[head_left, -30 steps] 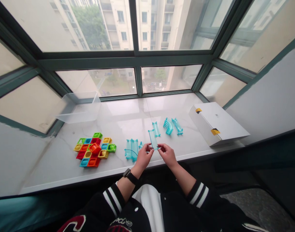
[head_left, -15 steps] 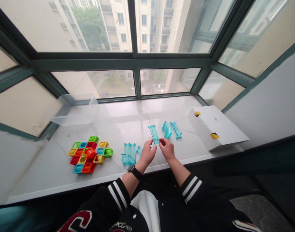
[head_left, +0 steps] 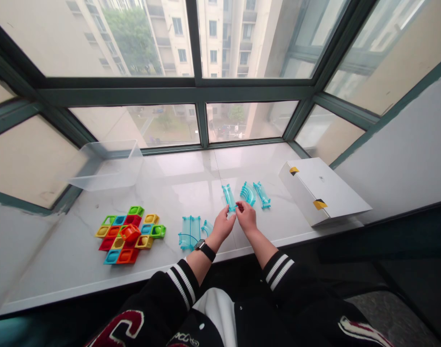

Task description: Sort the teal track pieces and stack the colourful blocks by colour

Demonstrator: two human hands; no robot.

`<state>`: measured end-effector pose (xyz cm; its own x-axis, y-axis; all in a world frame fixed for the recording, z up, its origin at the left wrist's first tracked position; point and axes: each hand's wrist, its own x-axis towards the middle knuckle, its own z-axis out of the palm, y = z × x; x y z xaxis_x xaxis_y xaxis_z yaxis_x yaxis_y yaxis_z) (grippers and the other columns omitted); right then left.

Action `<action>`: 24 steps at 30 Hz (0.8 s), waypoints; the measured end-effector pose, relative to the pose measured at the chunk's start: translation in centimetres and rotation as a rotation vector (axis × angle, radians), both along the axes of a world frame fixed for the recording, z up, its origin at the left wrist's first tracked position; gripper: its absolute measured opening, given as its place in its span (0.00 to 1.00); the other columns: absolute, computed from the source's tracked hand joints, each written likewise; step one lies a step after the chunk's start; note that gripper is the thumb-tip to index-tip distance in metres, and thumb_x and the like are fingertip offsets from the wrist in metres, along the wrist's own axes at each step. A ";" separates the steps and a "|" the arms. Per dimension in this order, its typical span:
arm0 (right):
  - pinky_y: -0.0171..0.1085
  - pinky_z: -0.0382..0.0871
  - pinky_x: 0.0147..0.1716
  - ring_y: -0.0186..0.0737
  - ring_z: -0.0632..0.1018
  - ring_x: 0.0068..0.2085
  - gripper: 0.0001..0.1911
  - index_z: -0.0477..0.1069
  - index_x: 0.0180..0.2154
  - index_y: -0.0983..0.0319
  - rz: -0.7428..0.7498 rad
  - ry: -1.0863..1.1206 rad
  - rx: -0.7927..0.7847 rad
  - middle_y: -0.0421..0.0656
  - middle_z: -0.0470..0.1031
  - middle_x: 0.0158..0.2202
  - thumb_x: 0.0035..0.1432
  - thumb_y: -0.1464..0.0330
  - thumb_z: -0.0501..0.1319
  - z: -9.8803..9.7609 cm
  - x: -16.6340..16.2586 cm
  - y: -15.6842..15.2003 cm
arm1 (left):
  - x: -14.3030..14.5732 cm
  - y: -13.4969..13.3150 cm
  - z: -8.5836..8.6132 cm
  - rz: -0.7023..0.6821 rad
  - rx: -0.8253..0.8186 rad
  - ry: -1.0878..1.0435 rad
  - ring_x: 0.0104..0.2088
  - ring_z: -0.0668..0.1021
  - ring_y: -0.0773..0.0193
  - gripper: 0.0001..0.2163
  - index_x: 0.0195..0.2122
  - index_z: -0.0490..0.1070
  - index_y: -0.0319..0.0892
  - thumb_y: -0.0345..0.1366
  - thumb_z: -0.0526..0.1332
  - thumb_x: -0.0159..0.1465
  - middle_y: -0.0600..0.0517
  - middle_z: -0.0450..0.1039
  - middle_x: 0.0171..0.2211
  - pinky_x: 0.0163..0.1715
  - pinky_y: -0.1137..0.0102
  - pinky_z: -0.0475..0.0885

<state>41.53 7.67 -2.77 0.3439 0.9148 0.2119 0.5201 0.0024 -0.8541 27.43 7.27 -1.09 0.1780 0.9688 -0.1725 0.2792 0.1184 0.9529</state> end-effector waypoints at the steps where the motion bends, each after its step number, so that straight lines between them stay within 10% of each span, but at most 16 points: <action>1: 0.46 0.80 0.51 0.46 0.83 0.44 0.12 0.78 0.42 0.58 0.002 0.001 -0.004 0.46 0.83 0.44 0.58 0.70 0.59 -0.1 0.0 0.1 | 0.0 0.2 -0.1 0.000 -0.004 0.004 0.66 0.73 0.44 0.32 0.69 0.67 0.39 0.42 0.67 0.64 0.36 0.67 0.69 0.66 0.55 0.66; 24: 0.44 0.80 0.48 0.43 0.83 0.40 0.13 0.78 0.41 0.59 0.021 -0.005 -0.075 0.46 0.82 0.44 0.56 0.70 0.58 -1.4 0.1 0.6 | 0.7 1.3 -2.0 0.003 -0.002 0.061 0.71 0.67 0.45 0.31 0.68 0.68 0.40 0.42 0.66 0.64 0.37 0.63 0.71 0.69 0.55 0.62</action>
<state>41.66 8.27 -4.16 0.3236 0.9351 0.1441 0.5249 -0.0507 -0.8496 28.16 8.59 -3.06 0.1642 0.9690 -0.1849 0.3367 0.1211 0.9338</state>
